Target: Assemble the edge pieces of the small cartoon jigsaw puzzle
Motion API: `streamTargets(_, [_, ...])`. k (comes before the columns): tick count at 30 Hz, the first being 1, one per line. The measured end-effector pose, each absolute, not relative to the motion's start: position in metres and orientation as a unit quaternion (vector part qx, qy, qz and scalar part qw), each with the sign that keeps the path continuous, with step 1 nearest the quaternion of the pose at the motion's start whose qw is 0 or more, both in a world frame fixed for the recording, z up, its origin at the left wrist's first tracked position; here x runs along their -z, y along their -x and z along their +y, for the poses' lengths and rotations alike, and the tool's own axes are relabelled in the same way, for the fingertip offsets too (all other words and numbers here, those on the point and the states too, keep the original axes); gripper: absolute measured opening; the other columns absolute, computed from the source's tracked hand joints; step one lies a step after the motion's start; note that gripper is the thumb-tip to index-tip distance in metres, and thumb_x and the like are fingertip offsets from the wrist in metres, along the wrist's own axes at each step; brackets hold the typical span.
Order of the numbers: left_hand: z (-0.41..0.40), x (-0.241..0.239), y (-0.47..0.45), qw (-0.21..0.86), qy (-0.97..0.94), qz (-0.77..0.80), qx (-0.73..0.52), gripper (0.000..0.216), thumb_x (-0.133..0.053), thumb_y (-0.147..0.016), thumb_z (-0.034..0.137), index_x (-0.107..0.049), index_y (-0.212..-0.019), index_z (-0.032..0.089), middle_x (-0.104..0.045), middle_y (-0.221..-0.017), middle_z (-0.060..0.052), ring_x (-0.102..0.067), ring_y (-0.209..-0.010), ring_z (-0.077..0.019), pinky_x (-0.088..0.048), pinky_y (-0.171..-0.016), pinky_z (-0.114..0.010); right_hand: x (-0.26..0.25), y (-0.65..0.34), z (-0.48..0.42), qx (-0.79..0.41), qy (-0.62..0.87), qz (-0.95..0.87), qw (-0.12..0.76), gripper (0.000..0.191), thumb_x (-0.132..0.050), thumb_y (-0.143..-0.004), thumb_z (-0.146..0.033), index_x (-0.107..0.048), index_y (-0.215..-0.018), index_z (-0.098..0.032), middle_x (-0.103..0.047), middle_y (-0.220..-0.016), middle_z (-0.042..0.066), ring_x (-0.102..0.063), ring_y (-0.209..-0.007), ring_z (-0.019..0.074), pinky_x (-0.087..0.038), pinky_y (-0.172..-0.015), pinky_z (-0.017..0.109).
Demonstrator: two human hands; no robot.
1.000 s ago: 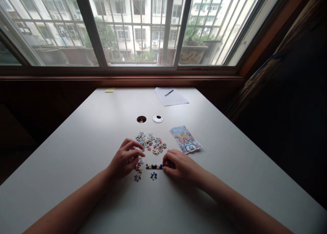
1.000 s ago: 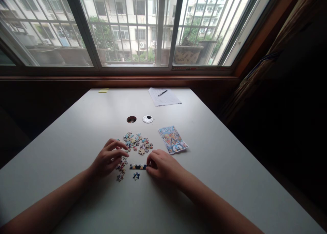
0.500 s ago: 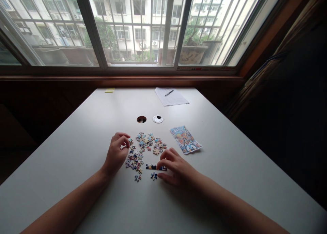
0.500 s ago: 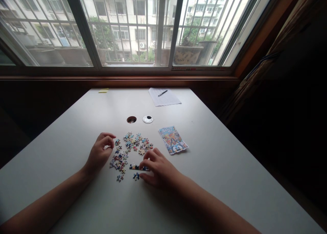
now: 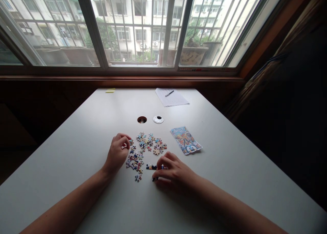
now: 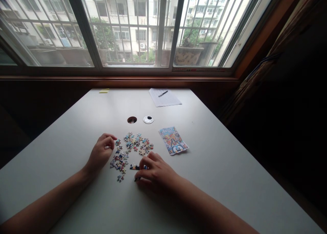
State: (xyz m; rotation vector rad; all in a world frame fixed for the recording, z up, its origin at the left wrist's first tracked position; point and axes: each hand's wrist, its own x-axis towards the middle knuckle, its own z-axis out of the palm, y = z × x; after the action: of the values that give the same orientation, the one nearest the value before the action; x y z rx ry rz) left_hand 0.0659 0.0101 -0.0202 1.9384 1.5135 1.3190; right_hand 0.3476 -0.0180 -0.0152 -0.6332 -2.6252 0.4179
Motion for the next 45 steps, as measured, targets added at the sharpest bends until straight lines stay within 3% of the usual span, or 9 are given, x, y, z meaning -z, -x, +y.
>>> streamTargets(6, [0.010,0.019,-0.067,0.170,-0.683,0.543,-0.458,0.019,-0.046,-0.069,0.003,-0.056,-0.065,0.018,-0.060,-0.098,-0.006,-0.059,-0.096,-0.0209,-0.052,-0.069,-0.029,0.011,-0.347,-0.020,-0.151,0.210,-0.949,0.182,0.019,-0.060,-0.096,-0.038,-0.071,-0.109,-0.029,-0.062,-0.103,0.006,-0.046,-0.096,0.0218,-0.039,-0.084,0.035])
streamTargets(12, [0.010,0.018,-0.065,0.164,-0.673,0.537,-0.482,0.020,-0.046,-0.072,0.004,-0.057,-0.066,0.019,-0.061,-0.092,-0.004,-0.060,-0.092,-0.0190,-0.050,-0.072,-0.030,0.010,-0.345,-0.022,-0.148,0.188,-0.960,0.143,0.020,-0.054,-0.100,-0.037,-0.069,-0.109,-0.028,-0.064,-0.087,0.004,-0.045,-0.085,0.0191,-0.032,-0.078,0.033])
streamTargets(29, [0.009,0.015,-0.066,0.164,-0.676,0.539,-0.476,0.020,-0.046,-0.074,0.006,-0.058,-0.067,0.021,-0.064,-0.084,-0.002,-0.059,-0.089,-0.0202,-0.049,-0.076,-0.032,0.016,-0.344,-0.018,-0.145,0.191,-0.961,0.137,0.023,-0.052,-0.103,-0.039,-0.070,-0.114,-0.031,-0.065,-0.085,0.003,-0.045,-0.087,0.0197,-0.032,-0.079,0.033])
streamTargets(38, [0.007,0.011,-0.067,0.161,-0.684,0.536,-0.468,0.021,-0.044,-0.073,0.006,-0.056,-0.065,0.021,-0.064,-0.082,-0.002,-0.058,-0.090,-0.0211,-0.046,-0.080,-0.035,0.005,-0.340,-0.026,-0.202,0.219,-0.948,0.112,0.014,-0.061,-0.096,-0.028,-0.068,-0.108,-0.028,-0.065,-0.097,0.004,-0.045,-0.093,0.0204,-0.035,-0.087,0.032])
streamTargets(45, [0.008,0.012,-0.066,0.161,-0.686,0.532,-0.470,0.022,-0.044,-0.072,0.005,-0.056,-0.066,0.022,-0.065,-0.082,-0.002,-0.058,-0.090,-0.0220,-0.046,-0.082,-0.037,-0.001,-0.339,-0.031,-0.216,0.236,-0.941,0.107,0.015,-0.057,-0.099,-0.027,-0.066,-0.110,-0.026,-0.060,-0.110,0.008,-0.047,-0.099,0.0211,-0.039,-0.092,0.034])
